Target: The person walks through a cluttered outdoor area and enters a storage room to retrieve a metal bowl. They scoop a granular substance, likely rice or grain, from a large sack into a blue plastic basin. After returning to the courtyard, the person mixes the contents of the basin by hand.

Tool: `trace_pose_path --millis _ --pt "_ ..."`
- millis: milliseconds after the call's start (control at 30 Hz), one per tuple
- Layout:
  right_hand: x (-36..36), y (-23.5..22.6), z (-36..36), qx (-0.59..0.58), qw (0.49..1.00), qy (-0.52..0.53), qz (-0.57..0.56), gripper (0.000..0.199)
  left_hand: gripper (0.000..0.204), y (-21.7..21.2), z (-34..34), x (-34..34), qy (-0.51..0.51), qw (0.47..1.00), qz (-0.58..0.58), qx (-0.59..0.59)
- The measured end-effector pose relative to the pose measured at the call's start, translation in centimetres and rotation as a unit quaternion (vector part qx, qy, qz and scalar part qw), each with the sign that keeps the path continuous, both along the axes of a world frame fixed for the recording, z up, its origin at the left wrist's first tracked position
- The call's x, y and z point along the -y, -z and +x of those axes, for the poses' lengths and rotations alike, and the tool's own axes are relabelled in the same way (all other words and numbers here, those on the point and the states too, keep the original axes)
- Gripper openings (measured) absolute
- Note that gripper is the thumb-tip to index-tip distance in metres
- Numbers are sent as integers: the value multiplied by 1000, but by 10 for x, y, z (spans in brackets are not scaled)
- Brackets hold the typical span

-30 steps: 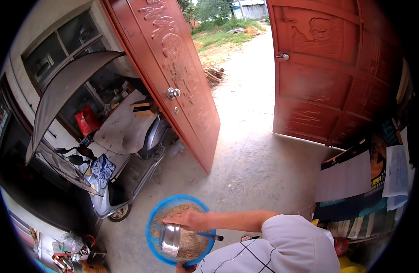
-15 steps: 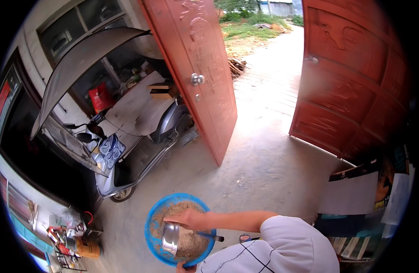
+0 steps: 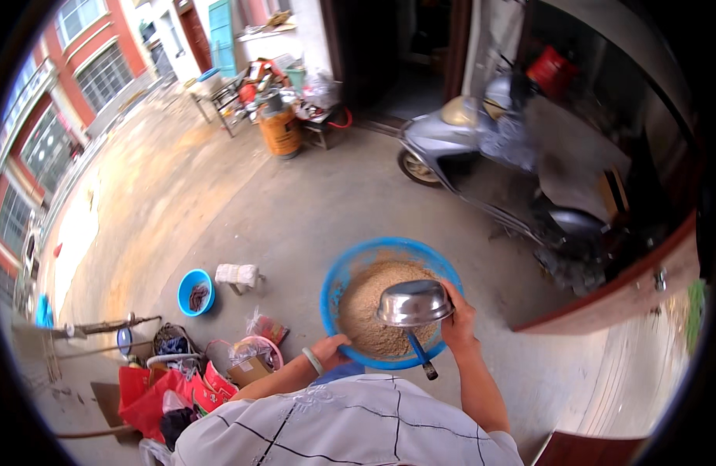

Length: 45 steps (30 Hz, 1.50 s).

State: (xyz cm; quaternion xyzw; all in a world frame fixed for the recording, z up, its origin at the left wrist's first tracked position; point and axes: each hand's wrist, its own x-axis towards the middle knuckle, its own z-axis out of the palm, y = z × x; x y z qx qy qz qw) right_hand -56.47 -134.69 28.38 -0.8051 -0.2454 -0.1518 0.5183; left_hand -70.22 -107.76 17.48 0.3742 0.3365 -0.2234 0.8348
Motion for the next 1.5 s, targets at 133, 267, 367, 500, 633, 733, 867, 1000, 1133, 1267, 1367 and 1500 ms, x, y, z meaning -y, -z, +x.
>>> trace_pose_path --millis 133,267,367,500,633,733,867,1000,1133,1267,1367,1500 --pt "-53 4 4 -19 999 -37 13 42 29 -5 -17 -30 -32 999 29 -17" --pt "-116 21 76 -66 995 -47 57 40 31 5 41 -79 -62 997 42 -19" --pt "-161 43 127 -84 988 -68 112 38 36 -4 85 -123 -41 996 76 -19" --pt "-230 23 170 -106 989 -74 78 37 41 -38 108 -189 -84 988 127 4" --pt "-300 16 226 -116 982 -124 85 38 38 -61 137 -243 -164 974 150 27" --pt "-370 8 280 -98 976 -190 33 46 38 -41 181 -285 -209 967 145 20" --pt "-449 -3 356 17 962 -264 62 45 40 -18 261 -333 -244 959 138 33" --pt "-517 4 422 82 941 -327 42 44 46 -37 296 -360 -334 934 106 65" --pt "-606 -9 464 82 896 -435 45 45 48 -40 309 -391 -416 904 80 50" --pt "-687 -10 480 46 855 -514 56 28 49 -34 318 -412 -499 863 72 34" --pt "-773 2 487 77 823 -563 28 33 47 -43 329 -458 -537 838 83 46" --pt "-888 16 487 88 803 -586 59 44 44 -31 324 -539 -585 806 89 3"
